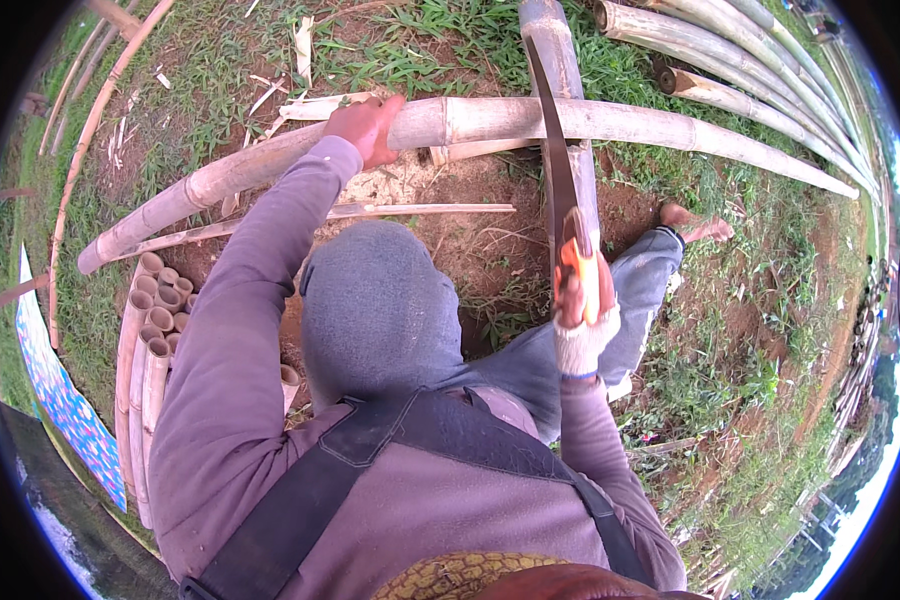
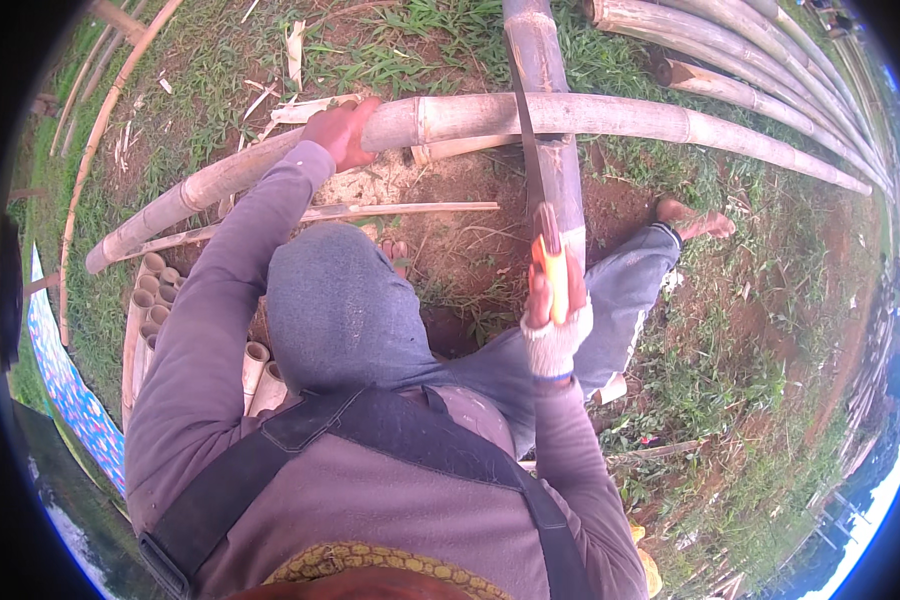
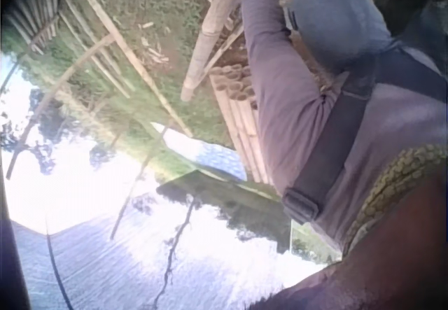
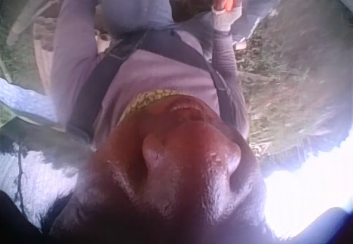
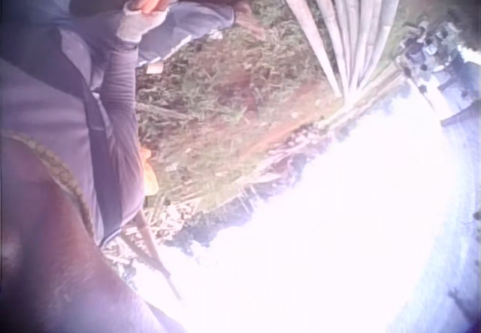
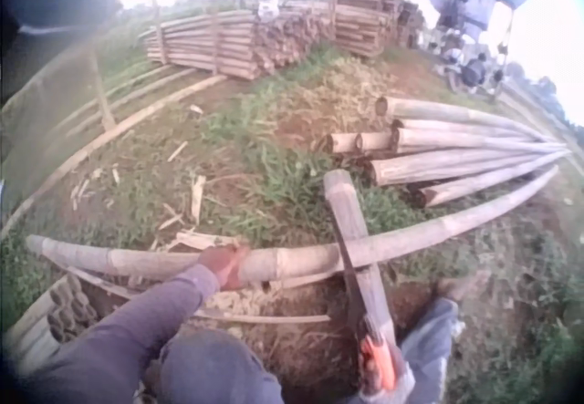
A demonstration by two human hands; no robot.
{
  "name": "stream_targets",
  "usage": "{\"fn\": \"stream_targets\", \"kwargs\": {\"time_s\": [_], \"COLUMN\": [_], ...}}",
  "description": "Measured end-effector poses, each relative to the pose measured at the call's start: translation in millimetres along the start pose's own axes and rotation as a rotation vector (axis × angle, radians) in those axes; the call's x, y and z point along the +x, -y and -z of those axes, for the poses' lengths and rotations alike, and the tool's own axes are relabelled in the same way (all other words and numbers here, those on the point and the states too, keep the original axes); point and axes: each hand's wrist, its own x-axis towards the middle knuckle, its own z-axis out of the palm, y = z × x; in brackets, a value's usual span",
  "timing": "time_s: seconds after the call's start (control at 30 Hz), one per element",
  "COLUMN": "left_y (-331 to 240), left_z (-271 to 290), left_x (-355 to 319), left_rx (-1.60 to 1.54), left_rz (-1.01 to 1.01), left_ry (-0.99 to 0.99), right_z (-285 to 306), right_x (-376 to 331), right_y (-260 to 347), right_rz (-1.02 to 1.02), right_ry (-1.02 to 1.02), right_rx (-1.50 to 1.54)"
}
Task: The person uses a hand saw to cut long bamboo poles into shorter sections. They position each pole on a makeshift support, saw through it, and then move the cut pieces aside to a growing pile.
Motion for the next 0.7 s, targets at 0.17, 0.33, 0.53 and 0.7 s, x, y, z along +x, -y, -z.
{"fn": "stream_targets", "kwargs": {"time_s": [0.17,0.33,0.53,0.7], "left_y": [-0.5,2.6,4.4,-3.7], "left_z": [-0.7,8.0,-2.4,2.2], "left_x": [6.4,-2.2,2.6,5.7], "left_rx": [0.028,0.017,0.018,0.024], "left_rz": [-0.018,-0.007,0.006,-0.003], "left_ry": [-0.025,0.009,0.012,0.022], "right_z": [-56.2,-0.1,11.5,-55.7], "right_x": [104.6,-8.3,-31.0,116.2], "right_y": [41.1,8.4,14.7,24.6], "right_rz": [0.213,0.070,-0.035,0.116], "right_ry": [0.012,-0.048,-0.005,-0.030], "right_rx": [-0.138,-0.086,0.044,-0.126]}}
